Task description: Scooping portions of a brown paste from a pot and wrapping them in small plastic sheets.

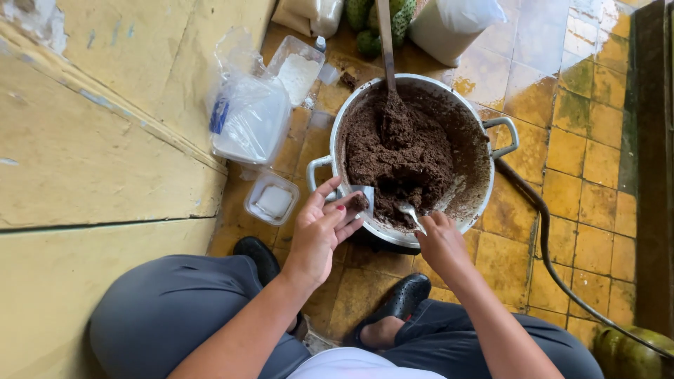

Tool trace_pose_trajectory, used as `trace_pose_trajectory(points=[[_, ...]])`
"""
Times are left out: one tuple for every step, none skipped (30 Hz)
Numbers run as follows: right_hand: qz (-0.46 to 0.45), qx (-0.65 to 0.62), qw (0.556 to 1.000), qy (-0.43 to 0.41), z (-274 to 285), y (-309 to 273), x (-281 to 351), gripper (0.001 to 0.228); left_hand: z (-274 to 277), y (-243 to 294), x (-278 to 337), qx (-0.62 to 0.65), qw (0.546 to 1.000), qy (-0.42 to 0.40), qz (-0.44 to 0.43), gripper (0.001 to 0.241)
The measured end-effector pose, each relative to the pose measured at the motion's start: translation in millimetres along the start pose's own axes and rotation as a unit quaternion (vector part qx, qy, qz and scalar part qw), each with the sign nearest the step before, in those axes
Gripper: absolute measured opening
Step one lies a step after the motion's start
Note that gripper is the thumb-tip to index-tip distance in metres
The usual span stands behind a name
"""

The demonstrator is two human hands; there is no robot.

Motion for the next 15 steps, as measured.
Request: trace_pose_trajectory(points=[[0.000,-0.002,1.000,0.002,5,-7,4,0.026,0,-4,-2,-0.002,1.000,-0.001,-0.002,0.060],[0.048,-0.133,0.989,0.044,14,-17,8,0.023,0,-9,-3,0.010,1.000,-0.005,0.004,0.061],[0.095,-0.261,0.957,0.084,23,-26,13,0.021,1,-15,-4,0.022,1.000,-0.007,0.011,0.061],[0.095,-0.263,0.956,0.085,36,-46,23,0.021,0,-18,-3,0.020,1.000,-0.007,0.010,0.061],[0.044,-0.463,0.885,0.003,42,-63,32,0.027,-1,-21,-2,0.017,1.000,-0.010,0.013,0.064],[-0.008,-0.639,0.765,-0.079,48,-82,43,0.036,-2,-25,-2,0.013,1.000,-0.014,0.015,0.066],[-0.008,-0.641,0.763,-0.079,46,-87,44,0.036,-3,-30,-2,0.011,1.000,-0.014,0.016,0.066],[-0.028,-0.700,0.706,-0.098,43,-92,46,0.039,-4,-36,-3,0.014,1.000,-0.020,0.018,0.068],[-0.048,-0.755,0.643,-0.117,39,-97,48,0.044,-5,-42,-3,0.016,0.999,-0.027,0.022,0.069],[-0.049,-0.758,0.640,-0.116,35,-97,49,0.044,-4,-47,-3,0.012,0.999,-0.027,0.024,0.069],[-0.051,-0.778,0.620,-0.091,32,-96,50,0.041,-5,-53,-3,0.023,0.999,-0.032,0.031,0.066],[-0.053,-0.796,0.599,-0.066,28,-94,50,0.038,-5,-60,-4,0.034,0.998,-0.036,0.039,0.063],[-0.056,-0.798,0.596,-0.065,25,-93,49,0.038,-6,-61,-3,0.031,0.998,-0.036,0.042,0.063],[-0.054,-0.798,0.597,-0.059,21,-91,48,0.036,-6,-64,-2,0.033,0.997,-0.038,0.052,0.060],[-0.051,-0.797,0.599,-0.052,19,-89,46,0.033,-8,-65,-3,0.035,0.997,-0.042,0.060,0.056]])
Point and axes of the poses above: each hand's wrist, its own x-axis away from the middle knuckle, its own z-axis out of the back of the hand, y = z × x, the point moved 4 cm from there along -x, towards the middle knuckle, and after that the axes turned 10 degrees about -x, right-handed, at the moved point
